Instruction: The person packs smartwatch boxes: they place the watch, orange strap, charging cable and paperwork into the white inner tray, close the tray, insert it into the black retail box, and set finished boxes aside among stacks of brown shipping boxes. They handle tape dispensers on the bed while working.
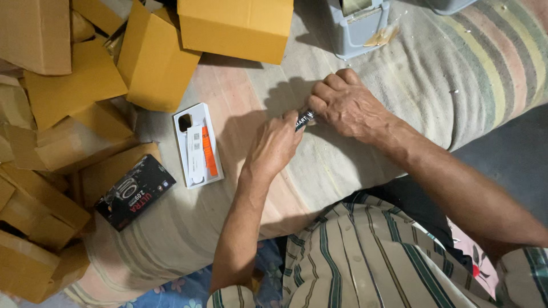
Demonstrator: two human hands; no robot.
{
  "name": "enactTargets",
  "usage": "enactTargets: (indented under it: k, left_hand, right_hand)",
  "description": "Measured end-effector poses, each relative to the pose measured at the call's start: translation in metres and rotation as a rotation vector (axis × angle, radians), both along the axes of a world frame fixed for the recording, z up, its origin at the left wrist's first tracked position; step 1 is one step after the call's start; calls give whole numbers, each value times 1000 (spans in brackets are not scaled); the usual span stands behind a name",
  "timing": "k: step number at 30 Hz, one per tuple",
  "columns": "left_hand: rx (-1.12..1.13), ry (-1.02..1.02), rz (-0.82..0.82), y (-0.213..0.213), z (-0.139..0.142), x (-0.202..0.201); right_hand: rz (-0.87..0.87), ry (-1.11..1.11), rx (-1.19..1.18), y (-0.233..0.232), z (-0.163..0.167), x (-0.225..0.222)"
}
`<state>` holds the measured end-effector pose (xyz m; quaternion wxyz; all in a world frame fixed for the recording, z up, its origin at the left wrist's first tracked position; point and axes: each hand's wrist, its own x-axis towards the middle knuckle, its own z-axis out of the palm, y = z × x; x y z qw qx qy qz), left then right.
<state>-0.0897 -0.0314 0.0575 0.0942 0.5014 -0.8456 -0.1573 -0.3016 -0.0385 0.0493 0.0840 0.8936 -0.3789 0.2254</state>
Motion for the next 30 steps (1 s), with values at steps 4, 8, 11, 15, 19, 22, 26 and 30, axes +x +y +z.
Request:
enactTargets:
  k: [4, 8, 11, 15, 19, 22, 26, 30]
  left_hand:
    - [-19, 9, 13, 1, -10, 1]
    - [-168, -83, -32, 6, -24, -4]
    - [-357, -66, -111, 16, -32, -3]
    - [-287, 46, -51, 40, -36, 24]
    - [-172, 146, 165, 47, -45, 47]
    - [-155, 324, 208, 48, -54, 47]
    - [-181, 355, 174, 46, -63, 46]
    - [-156, 345, 192, 45, -67, 45]
  right_hand:
    - [25, 51, 13, 0, -4, -2]
    - [19, 134, -80, 3, -14, -9]
    - [43, 39, -38, 18, -26, -12]
    - [-40, -131, 147, 48, -41, -14]
    - [-284, 63, 252, 55, -40, 5]
    - [-309, 145, 288, 35, -38, 49]
    - [-223, 197, 343, 25, -42, 85]
    - [-189, 147, 323, 21, -53, 75]
